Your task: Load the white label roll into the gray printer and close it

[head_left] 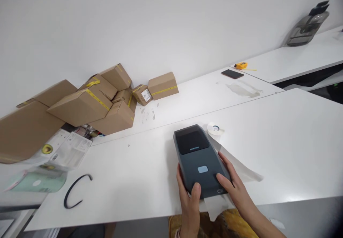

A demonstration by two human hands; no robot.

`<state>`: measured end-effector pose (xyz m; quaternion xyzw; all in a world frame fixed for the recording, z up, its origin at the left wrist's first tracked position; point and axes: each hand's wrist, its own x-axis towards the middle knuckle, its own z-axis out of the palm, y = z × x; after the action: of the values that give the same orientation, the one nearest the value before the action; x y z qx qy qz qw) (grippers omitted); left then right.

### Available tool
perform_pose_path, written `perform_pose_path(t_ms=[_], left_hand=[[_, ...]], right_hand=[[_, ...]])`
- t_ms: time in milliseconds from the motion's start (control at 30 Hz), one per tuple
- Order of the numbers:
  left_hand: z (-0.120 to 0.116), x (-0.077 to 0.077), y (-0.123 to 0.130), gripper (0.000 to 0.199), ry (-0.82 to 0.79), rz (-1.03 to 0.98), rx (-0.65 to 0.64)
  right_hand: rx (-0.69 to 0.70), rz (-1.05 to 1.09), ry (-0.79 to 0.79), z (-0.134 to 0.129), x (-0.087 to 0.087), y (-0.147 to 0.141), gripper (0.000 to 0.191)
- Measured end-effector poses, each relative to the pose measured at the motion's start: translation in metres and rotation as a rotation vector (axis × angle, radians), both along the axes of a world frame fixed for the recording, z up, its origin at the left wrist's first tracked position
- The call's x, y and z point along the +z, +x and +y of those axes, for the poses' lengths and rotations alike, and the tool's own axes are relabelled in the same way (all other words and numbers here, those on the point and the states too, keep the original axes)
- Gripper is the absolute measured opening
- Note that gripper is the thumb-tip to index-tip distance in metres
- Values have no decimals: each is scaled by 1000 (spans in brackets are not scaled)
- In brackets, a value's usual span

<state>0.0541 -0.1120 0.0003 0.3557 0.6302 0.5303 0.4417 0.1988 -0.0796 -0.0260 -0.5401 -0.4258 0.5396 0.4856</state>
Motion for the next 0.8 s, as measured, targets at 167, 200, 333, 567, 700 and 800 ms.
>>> perform_pose_path(t_ms=[167, 200, 333, 567, 700, 800], left_hand=[[-2, -17, -10, 89, -4, 0, -34], [-2, -20, -12, 89, 0, 27, -32], [2, -19, -12, 88, 63, 87, -9], [-31, -19, -12, 77, -23, -4, 153], [-54, -29, -12, 63, -192, -245, 12], [-50, -23, -2, 69, -331, -422, -198]], right_hand=[[-28, -21, 38, -3, -6, -1, 74], [-30, -26, 48, -3, -7, -1, 73], [-61, -56, 117, -3, -9, -3, 68], [-39, -223, 323, -17, -3, 2, 53], [103, -392, 530, -24, 5, 13, 44], [147, -444, 588, -22, 8, 19, 44]])
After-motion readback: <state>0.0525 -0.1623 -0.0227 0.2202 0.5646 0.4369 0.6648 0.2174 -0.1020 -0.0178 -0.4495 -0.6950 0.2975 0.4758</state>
